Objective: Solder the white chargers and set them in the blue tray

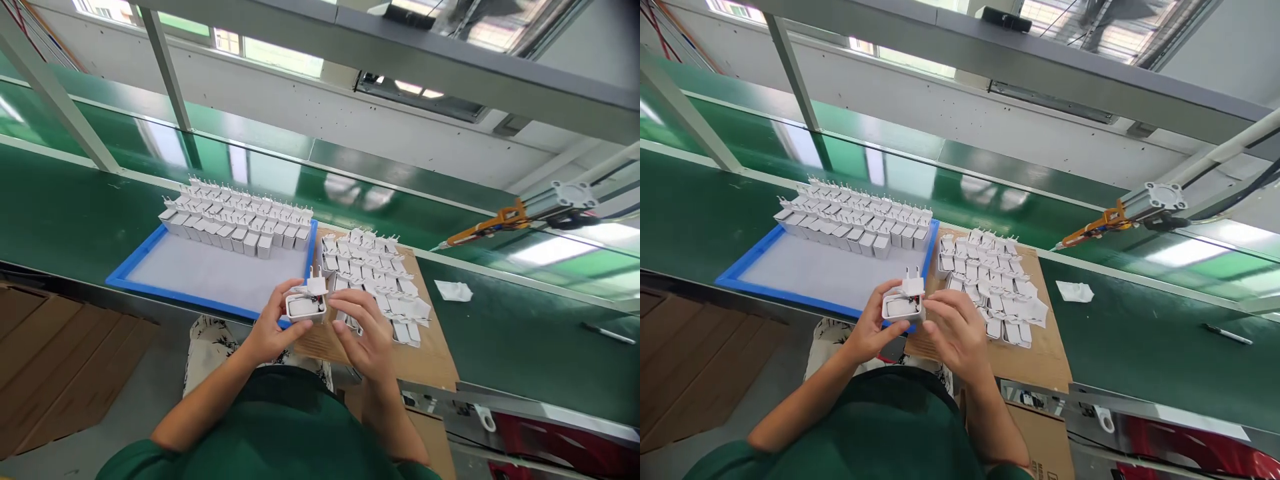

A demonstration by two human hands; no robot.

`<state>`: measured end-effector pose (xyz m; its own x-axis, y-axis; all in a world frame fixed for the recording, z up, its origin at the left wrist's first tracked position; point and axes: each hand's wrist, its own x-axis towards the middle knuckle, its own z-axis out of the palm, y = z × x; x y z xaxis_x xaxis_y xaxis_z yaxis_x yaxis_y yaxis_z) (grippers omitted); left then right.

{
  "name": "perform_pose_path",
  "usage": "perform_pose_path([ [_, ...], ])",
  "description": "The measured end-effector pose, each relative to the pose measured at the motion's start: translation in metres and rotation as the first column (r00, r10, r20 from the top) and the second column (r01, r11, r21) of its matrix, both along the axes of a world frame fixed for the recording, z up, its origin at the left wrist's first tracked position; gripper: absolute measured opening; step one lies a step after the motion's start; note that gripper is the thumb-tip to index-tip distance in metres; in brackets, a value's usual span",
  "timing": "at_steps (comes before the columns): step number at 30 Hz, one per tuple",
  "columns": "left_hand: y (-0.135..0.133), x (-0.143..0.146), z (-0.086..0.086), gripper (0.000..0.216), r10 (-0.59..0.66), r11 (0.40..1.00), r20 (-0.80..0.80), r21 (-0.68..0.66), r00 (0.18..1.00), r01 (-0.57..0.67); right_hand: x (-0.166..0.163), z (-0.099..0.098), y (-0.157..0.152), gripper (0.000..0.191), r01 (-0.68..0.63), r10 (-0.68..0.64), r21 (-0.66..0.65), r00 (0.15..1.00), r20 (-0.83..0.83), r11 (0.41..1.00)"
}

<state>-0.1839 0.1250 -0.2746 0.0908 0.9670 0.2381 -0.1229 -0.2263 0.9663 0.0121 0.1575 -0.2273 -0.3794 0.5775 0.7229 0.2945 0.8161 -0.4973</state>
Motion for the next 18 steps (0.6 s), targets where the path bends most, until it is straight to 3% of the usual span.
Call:
perform_pose_path([
  [9,-0.006,-0.003,0.003,0.061,0.091,0.986,-0.164,0.150,0.982,-0.066,-0.014,-0.013,0.001,0.043,-0.023,0.023,0.040,1.000,0.001,0.999],
  [14,-0.009,-0.006,0.008,0.063,0.101,0.978,-0.238,0.204,0.966,-0.052,-0.011,-0.015,0.001,0.036,-0.115,0.112,-0.068,0.992,-0.053,0.991],
  [18,-0.012,-0.008,0.007,0.070,0.078,0.962,-0.276,0.272,0.958,0.000,-0.005,-0.018,0.005,0.022,-0.179,0.094,-0.222,0.933,-0.347,0.959],
])
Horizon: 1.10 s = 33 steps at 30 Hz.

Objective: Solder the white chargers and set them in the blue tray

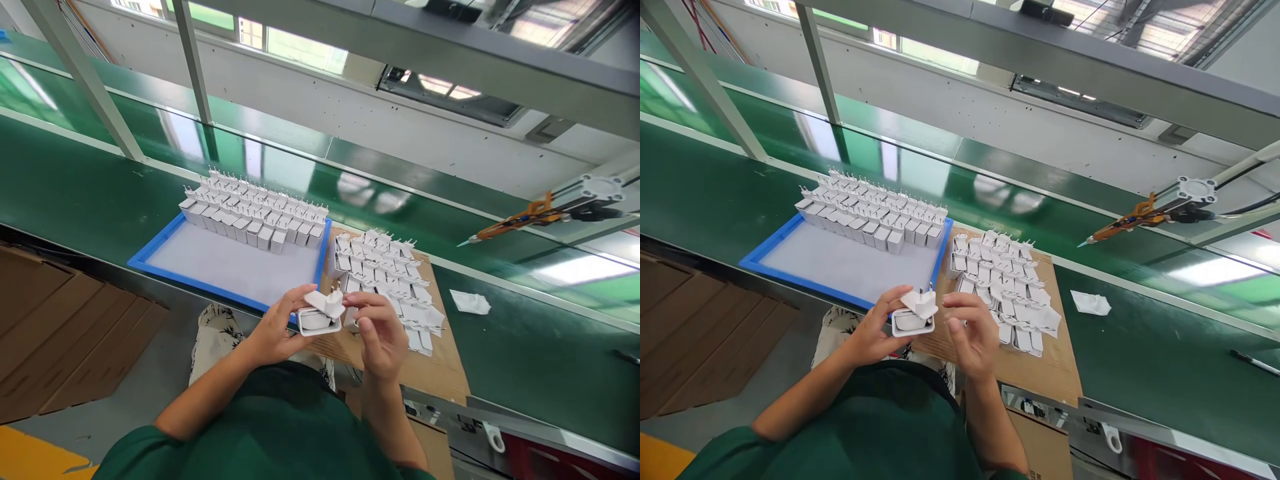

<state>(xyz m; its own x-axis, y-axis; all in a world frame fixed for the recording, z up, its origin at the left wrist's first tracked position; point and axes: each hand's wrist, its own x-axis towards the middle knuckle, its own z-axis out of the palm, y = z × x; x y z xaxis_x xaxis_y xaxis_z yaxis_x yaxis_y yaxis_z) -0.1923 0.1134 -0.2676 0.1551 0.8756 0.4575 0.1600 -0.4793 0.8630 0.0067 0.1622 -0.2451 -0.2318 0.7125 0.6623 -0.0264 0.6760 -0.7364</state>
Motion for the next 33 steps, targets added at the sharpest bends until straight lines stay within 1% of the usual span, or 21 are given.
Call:
perform_pose_path([
  [1,-0.001,-0.001,-0.001,0.071,-0.015,1.000,-0.011,0.014,1.000,0.016,0.001,0.000,0.001,0.021,-0.024,0.020,-0.065,0.998,-0.060,0.998],
  [2,-0.001,-0.001,-0.001,0.071,-0.027,0.999,-0.020,0.025,0.999,0.028,0.001,0.000,0.003,0.025,-0.072,0.061,-0.127,0.995,-0.085,0.989],
  [3,-0.001,-0.002,-0.002,0.071,-0.036,0.999,-0.026,0.033,0.999,0.037,0.001,0.000,0.004,0.033,-0.135,0.124,-0.176,0.990,-0.071,0.975],
  [5,-0.002,-0.003,-0.002,0.071,-0.046,0.998,-0.020,0.035,0.999,0.047,0.001,0.002,0.006,0.045,-0.250,0.260,-0.210,0.965,0.023,0.945],
  [7,-0.002,-0.004,-0.002,0.073,-0.073,0.997,0.011,-0.006,0.997,0.073,-0.001,0.005,0.008,0.041,-0.304,0.324,-0.190,0.943,0.080,0.933],
  [9,-0.002,-0.005,-0.002,0.075,-0.108,0.989,0.078,-0.097,0.991,0.115,-0.005,0.006,0.009,0.033,-0.312,0.325,-0.175,0.945,0.048,0.934],
  [12,-0.004,-0.006,-0.007,0.074,-0.125,0.957,0.208,-0.232,0.970,0.173,-0.012,0.006,0.010,0.033,-0.298,0.296,-0.181,0.954,-0.041,0.937],
  [14,-0.004,-0.006,-0.011,0.073,-0.123,0.937,0.285,-0.282,0.950,0.206,-0.018,0.005,0.011,0.032,-0.292,0.284,-0.181,0.956,-0.068,0.939],
  [16,-0.003,-0.006,-0.013,0.073,-0.128,0.922,0.343,-0.304,0.931,0.239,-0.022,0.003,0.012,0.028,-0.291,0.275,-0.206,0.956,-0.100,0.934],
  [19,-0.001,-0.006,-0.012,0.072,-0.137,0.913,0.400,-0.305,0.906,0.272,-0.027,0.000,0.013,0.022,-0.293,0.265,-0.298,0.955,-0.133,0.909],
  [21,0.001,-0.005,-0.009,0.069,-0.131,0.905,0.441,-0.313,0.888,0.289,-0.030,0.000,0.014,0.028,-0.274,0.243,-0.347,0.961,-0.131,0.897],
  [23,0.002,-0.004,-0.005,0.066,-0.105,0.891,0.494,-0.338,0.863,0.303,-0.031,-0.001,0.013,0.037,-0.238,0.209,-0.353,0.971,-0.119,0.905],
  [25,0.002,-0.004,-0.003,0.063,-0.065,0.877,0.540,-0.371,0.839,0.307,-0.032,-0.001,0.011,0.040,-0.168,0.151,-0.308,0.985,-0.079,0.936],
  [26,0.002,-0.003,-0.002,0.063,-0.049,0.870,0.555,-0.384,0.831,0.308,-0.031,-0.002,0.009,0.037,-0.118,0.105,-0.266,0.992,-0.063,0.957],
  [28,0.002,-0.003,-0.002,0.064,-0.036,0.863,0.572,-0.396,0.820,0.314,-0.029,-0.004,0.005,0.031,-0.002,-0.006,-0.141,0.998,-0.058,0.990],
  [29,0.001,-0.003,-0.002,0.064,-0.037,0.863,0.575,-0.394,0.818,0.316,-0.027,-0.006,0.002,0.028,0.050,-0.054,-0.070,0.997,-0.063,0.996],
  [31,0.001,-0.003,-0.002,0.064,-0.038,0.869,0.561,-0.390,0.827,0.304,-0.023,-0.009,-0.003,0.025,0.111,-0.109,0.056,0.994,-0.031,0.992],
  [33,0.001,-0.003,-0.003,0.062,-0.032,0.886,0.515,-0.382,0.857,0.262,-0.021,-0.012,-0.006,0.028,0.122,-0.133,0.137,0.988,0.078,0.983],
])
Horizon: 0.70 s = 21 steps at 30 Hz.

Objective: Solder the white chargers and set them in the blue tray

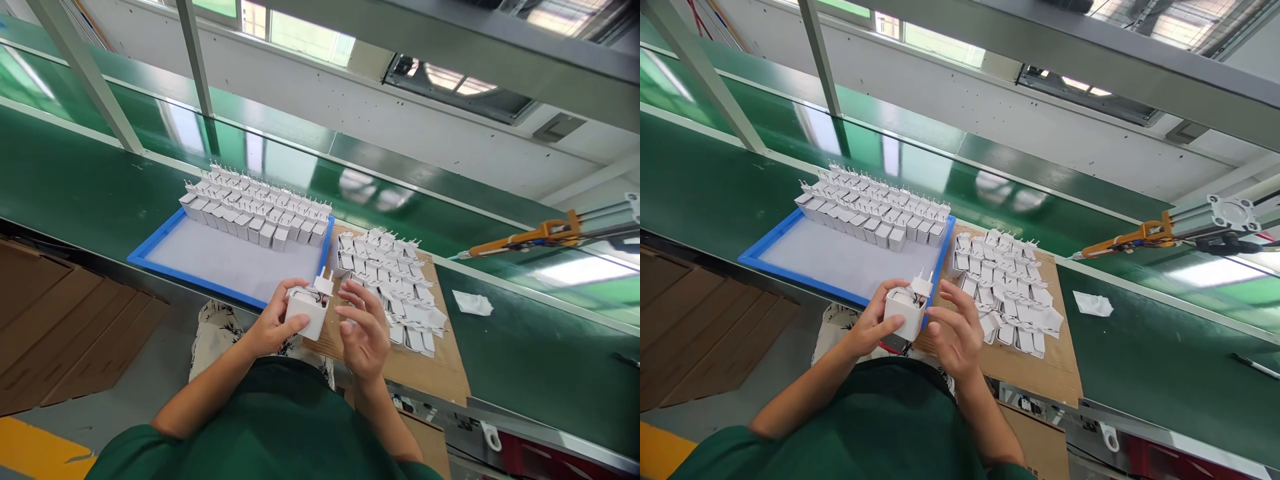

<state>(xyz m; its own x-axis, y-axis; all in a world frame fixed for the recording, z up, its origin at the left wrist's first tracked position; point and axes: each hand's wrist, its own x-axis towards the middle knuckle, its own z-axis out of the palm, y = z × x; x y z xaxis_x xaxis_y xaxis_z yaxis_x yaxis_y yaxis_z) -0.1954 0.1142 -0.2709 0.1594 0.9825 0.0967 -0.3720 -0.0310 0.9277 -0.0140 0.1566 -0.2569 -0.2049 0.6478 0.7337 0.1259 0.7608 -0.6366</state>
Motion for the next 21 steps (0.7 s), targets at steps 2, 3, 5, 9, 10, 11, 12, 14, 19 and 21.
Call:
perform_pose_path([
  [2,-0.001,0.000,-0.002,0.060,0.029,0.999,-0.085,0.038,0.996,-0.025,0.001,-0.002,-0.001,0.034,0.010,-0.012,0.029,0.995,0.098,1.000],
  [3,-0.001,-0.001,-0.002,0.059,0.044,0.997,-0.128,0.061,0.991,-0.037,0.001,-0.002,-0.001,0.037,0.007,-0.011,0.035,0.992,0.123,0.999],
  [5,-0.003,-0.001,-0.003,0.058,0.066,0.994,-0.199,0.103,0.978,-0.046,-0.001,-0.003,0.000,0.040,-0.009,0.004,0.042,0.991,0.131,0.999],
  [9,-0.006,-0.001,0.000,0.058,0.073,0.988,-0.305,0.154,0.949,-0.026,-0.003,-0.005,0.000,0.037,-0.039,0.031,0.059,0.991,0.127,0.998],
  [10,-0.007,-0.001,0.001,0.058,0.079,0.986,-0.324,0.165,0.943,-0.026,-0.003,-0.005,-0.001,0.036,-0.041,0.034,0.055,0.991,0.131,0.998],
  [11,-0.007,-0.002,0.002,0.058,0.090,0.983,-0.335,0.180,0.938,-0.030,-0.003,-0.006,-0.002,0.034,-0.046,0.040,0.042,0.990,0.132,0.998],
  [12,-0.008,-0.002,0.004,0.058,0.101,0.980,-0.338,0.196,0.936,-0.036,-0.004,-0.006,-0.002,0.032,-0.052,0.049,0.021,0.992,0.117,0.998],
  [14,-0.008,-0.003,0.005,0.058,0.114,0.974,-0.328,0.225,0.938,-0.040,-0.005,-0.004,-0.002,0.027,-0.065,0.066,-0.056,0.998,0.008,0.996],
  [19,-0.007,-0.006,0.001,0.063,0.072,0.979,-0.261,0.201,0.963,-0.018,-0.007,0.005,0.008,0.032,-0.164,0.081,-0.383,0.971,-0.224,0.909],
  [21,-0.006,-0.004,-0.003,0.066,0.030,0.989,-0.202,0.150,0.979,0.001,-0.009,0.007,0.011,0.039,-0.233,0.186,-0.486,0.972,-0.143,0.843],
])
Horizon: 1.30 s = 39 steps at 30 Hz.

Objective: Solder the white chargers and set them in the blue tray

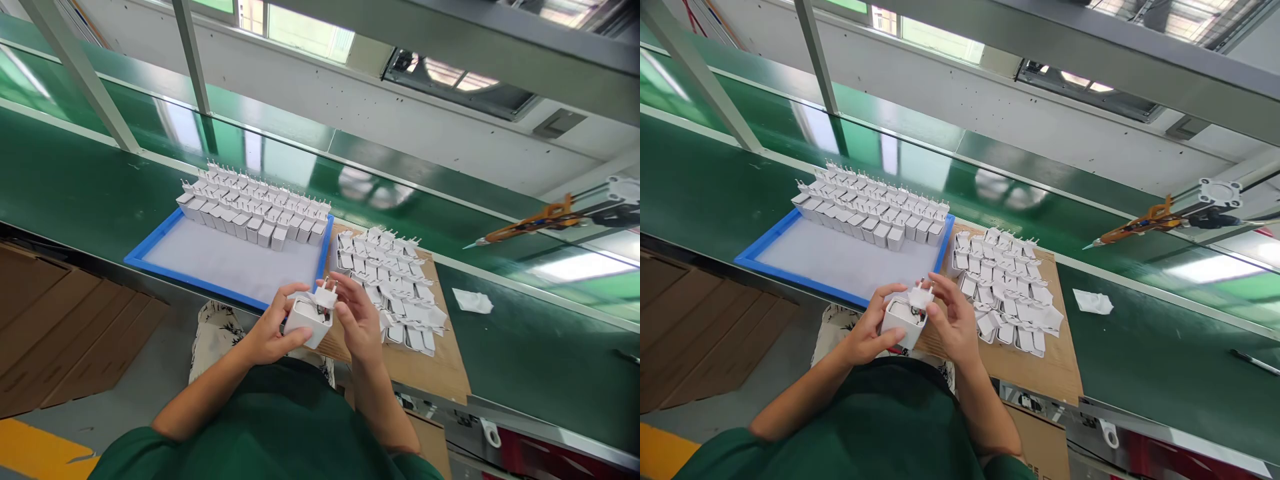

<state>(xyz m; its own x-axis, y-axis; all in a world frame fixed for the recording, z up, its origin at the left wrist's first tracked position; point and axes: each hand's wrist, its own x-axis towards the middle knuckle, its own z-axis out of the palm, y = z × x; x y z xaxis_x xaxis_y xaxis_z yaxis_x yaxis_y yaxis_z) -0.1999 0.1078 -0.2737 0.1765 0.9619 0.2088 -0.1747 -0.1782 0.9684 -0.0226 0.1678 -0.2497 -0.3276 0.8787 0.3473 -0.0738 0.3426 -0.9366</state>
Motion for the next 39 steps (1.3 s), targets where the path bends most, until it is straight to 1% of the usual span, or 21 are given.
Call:
perform_pose_path([
  [1,0.000,0.001,-0.002,0.066,-0.010,1.000,0.044,-0.028,0.999,0.011,-0.001,0.001,0.001,0.039,-0.042,0.042,-0.025,0.999,0.018,0.999],
  [2,0.000,0.003,-0.003,0.067,-0.011,0.998,0.095,-0.056,0.995,0.017,-0.003,0.001,0.002,0.035,-0.061,0.061,-0.030,0.998,0.002,0.998],
  [5,0.000,0.007,-0.005,0.066,0.015,0.991,0.248,-0.132,0.969,0.019,-0.009,0.000,0.002,0.021,-0.049,0.054,0.045,0.990,-0.132,0.998],
  [6,0.000,0.008,-0.004,0.066,0.020,0.989,0.285,-0.148,0.958,0.024,-0.010,-0.001,0.002,0.019,-0.055,0.065,0.072,0.985,-0.160,0.996],
  [9,0.001,0.009,-0.004,0.067,0.018,0.985,0.343,-0.169,0.939,0.042,-0.013,-0.001,0.003,0.019,-0.104,0.119,0.105,0.980,-0.157,0.989],
  [13,0.002,0.011,-0.007,0.067,0.059,0.980,0.369,-0.198,0.928,0.016,-0.010,0.000,0.006,0.019,-0.188,0.197,0.080,0.973,-0.118,0.979],
  [16,0.002,0.013,-0.010,0.068,0.061,0.977,0.395,-0.212,0.917,0.026,-0.009,0.000,0.008,0.019,-0.232,0.238,0.060,0.962,-0.131,0.971],
  [20,0.001,0.013,-0.011,0.074,0.037,0.974,0.423,-0.216,0.906,0.061,-0.009,-0.002,0.008,0.018,-0.260,0.267,0.067,0.953,-0.146,0.963],
  [23,0.001,0.011,-0.010,0.076,0.006,0.977,0.434,-0.195,0.901,0.087,-0.011,-0.003,0.008,0.018,-0.289,0.301,0.087,0.936,-0.181,0.953],
  [28,0.001,0.008,-0.008,0.074,-0.047,0.981,0.454,-0.147,0.890,0.127,-0.011,-0.004,0.007,0.023,-0.364,0.389,0.148,0.895,-0.217,0.920],
  [32,0.002,0.006,-0.007,0.069,-0.075,0.985,0.457,-0.105,0.886,0.137,-0.009,-0.003,0.009,0.026,-0.385,0.416,0.176,0.886,-0.205,0.906],
  [36,0.002,0.003,-0.007,0.068,-0.093,0.983,0.440,-0.100,0.893,0.152,-0.009,-0.004,0.012,0.027,-0.407,0.443,0.204,0.878,-0.180,0.890],
  [39,0.002,0.002,-0.008,0.067,-0.119,0.981,0.429,-0.090,0.895,0.174,-0.009,-0.005,0.012,0.028,-0.422,0.462,0.210,0.863,-0.204,0.882],
])
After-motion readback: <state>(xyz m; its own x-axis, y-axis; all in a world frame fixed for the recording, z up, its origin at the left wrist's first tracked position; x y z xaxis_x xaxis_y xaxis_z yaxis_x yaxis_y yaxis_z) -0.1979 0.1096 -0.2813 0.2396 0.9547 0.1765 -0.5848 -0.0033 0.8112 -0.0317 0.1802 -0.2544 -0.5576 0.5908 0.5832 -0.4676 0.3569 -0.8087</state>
